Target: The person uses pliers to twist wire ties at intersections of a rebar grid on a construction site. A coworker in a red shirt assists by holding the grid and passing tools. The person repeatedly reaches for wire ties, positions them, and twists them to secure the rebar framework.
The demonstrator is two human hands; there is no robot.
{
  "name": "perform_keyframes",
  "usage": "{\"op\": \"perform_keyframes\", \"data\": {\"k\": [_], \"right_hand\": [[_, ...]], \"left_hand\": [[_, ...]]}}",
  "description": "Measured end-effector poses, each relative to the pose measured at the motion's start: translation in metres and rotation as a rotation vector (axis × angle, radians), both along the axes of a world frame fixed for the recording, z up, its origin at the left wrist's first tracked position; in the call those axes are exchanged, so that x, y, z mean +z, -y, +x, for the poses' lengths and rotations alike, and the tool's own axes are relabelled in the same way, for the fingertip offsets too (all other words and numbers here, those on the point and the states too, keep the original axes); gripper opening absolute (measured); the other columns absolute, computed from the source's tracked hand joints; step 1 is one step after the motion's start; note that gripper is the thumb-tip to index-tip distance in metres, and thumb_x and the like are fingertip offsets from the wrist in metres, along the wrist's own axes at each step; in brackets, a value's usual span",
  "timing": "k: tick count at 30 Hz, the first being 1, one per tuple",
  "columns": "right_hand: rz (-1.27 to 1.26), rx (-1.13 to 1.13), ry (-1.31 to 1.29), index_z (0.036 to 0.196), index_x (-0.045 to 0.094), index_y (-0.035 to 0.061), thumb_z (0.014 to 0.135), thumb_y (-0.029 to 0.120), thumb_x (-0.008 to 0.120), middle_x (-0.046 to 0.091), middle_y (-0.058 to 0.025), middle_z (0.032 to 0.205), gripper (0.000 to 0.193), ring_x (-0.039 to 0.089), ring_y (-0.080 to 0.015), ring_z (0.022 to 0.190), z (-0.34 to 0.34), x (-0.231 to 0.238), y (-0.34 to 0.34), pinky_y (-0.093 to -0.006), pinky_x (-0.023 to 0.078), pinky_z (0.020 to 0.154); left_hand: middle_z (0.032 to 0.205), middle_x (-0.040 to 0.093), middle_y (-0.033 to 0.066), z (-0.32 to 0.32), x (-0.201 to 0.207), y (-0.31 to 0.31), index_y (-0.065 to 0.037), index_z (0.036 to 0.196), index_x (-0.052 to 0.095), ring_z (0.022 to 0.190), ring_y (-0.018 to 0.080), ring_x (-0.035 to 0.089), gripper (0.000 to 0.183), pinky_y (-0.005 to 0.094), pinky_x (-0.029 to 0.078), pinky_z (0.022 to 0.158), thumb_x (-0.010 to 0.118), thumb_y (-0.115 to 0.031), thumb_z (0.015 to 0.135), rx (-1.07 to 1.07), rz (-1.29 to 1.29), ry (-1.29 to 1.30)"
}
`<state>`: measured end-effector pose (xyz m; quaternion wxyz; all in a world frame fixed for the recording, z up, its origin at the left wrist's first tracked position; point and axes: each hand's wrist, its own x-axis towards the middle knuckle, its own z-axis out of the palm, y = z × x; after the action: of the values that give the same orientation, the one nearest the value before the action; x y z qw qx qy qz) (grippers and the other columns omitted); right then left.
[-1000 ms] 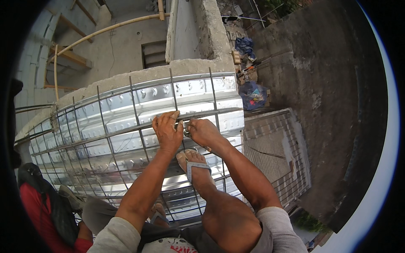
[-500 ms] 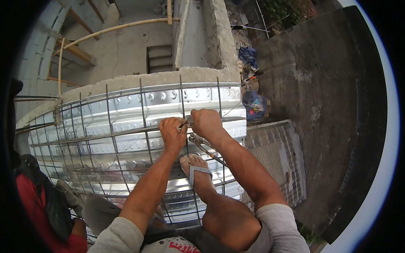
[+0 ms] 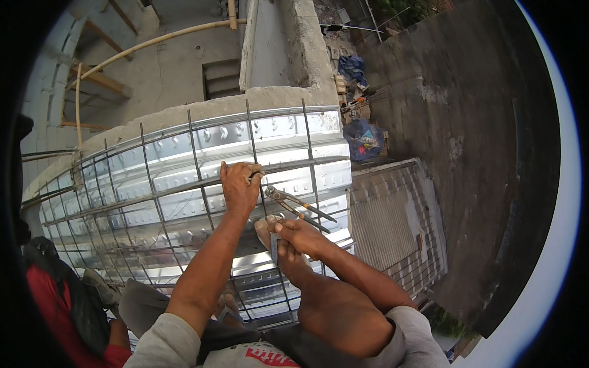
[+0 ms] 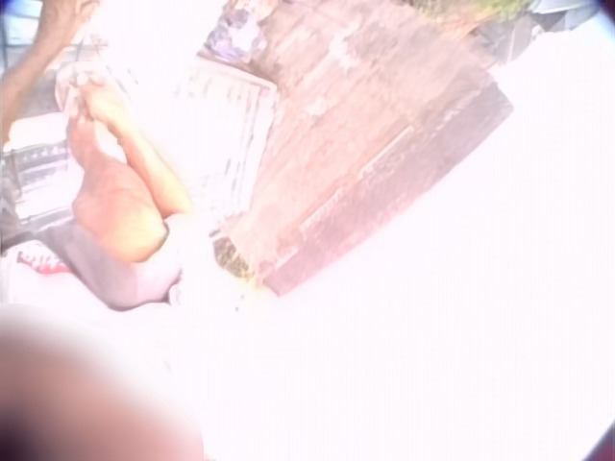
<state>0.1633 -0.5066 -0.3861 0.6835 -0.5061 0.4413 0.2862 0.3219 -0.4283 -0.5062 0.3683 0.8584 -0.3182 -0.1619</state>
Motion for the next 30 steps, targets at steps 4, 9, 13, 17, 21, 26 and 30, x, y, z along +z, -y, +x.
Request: {"op": "perform_keyframes", "data": {"k": [4,9,13,17,21,26,30], "right_hand": [[0.103,-0.592,-0.049,0.117,0.059,-0.0007,0.106,0.038,0.044,0.064,-0.0092,0.085,0.043,0.062,-0.0159,0.063,-0.032,-0.016,-0.004,-0.0289,0.049,0.051],[-1.137,0.422,-0.071,0.126,0.054,0.0041,0.087,0.018,0.069,0.059,-0.0199,0.112,0.044,0.063,-0.0357,0.101,-0.048,-0.036,0.005,-0.048,0.054,0.085],[-1.119,0.721,-0.191,0.122,0.051,0.0055,0.084,0.015,0.069,0.057,-0.0202,0.113,0.044,0.061,-0.0382,0.103,-0.052,-0.05,0.009,-0.0503,0.048,0.091],[-1.094,0.866,-0.199,0.117,0.051,0.0052,0.085,0.012,0.061,0.061,-0.0203,0.103,0.034,0.063,-0.0396,0.098,-0.052,-0.06,0.015,-0.0506,0.049,0.088],[-1.045,0.756,-0.188,0.112,0.054,0.0046,0.084,0.01,0.057,0.064,-0.0222,0.094,0.028,0.066,-0.0414,0.09,-0.049,-0.052,0.028,-0.0534,0.051,0.079],[-0.915,0.47,-0.182,0.111,0.056,-0.0001,0.086,0.017,0.063,0.068,-0.0236,0.096,0.031,0.067,-0.0386,0.091,-0.042,-0.034,0.034,-0.0491,0.052,0.079],[-0.671,-0.01,-0.026,0.113,0.055,-0.0044,0.09,0.025,0.068,0.066,-0.0174,0.084,0.039,0.066,-0.0292,0.08,-0.031,-0.026,0.028,-0.045,0.051,0.076]], "left_hand": [[0.116,0.065,0.0101,-0.022,0.015,0.005,-0.008,0.112,0.068,0.109,0.0297,0.058,0.031,0.0509,0.03,0.115,0.071,-0.009,0.082,0.281,-0.116,0.015],[0.113,0.063,0.0173,-0.068,0.023,0.001,0.002,0.118,0.06,0.104,0.0271,0.062,0.035,0.0402,0.048,0.091,0.067,-0.02,0.092,0.529,-0.118,-0.649],[0.1,0.065,0.0131,-0.084,0.006,0.001,0.003,0.12,0.055,0.084,0.0177,0.064,0.033,0.0317,0.052,0.074,0.062,-0.02,0.097,0.607,-0.35,-1.169],[0.086,0.066,0.0087,-0.081,0.0,-0.002,0.001,0.124,0.05,0.069,0.0132,0.063,0.032,0.0264,0.052,0.062,0.06,-0.016,0.099,0.606,-0.462,-1.332],[0.085,0.066,0.0069,-0.071,0.011,-0.007,0.0,0.118,0.058,0.068,0.0123,0.062,0.029,0.0261,0.051,0.059,0.063,-0.016,0.095,0.577,-0.399,-1.352],[0.079,0.065,0.0048,-0.063,0.016,-0.01,0.0,0.114,0.063,0.067,0.0118,0.06,0.029,0.0254,0.048,0.059,0.066,-0.017,0.092,0.571,-0.371,-1.384],[0.076,0.065,0.0039,-0.065,0.005,-0.01,0.0,0.11,0.066,0.065,0.0094,0.057,0.026,0.0242,0.045,0.058,0.067,-0.018,0.09,0.576,-0.393,-1.34]]}}
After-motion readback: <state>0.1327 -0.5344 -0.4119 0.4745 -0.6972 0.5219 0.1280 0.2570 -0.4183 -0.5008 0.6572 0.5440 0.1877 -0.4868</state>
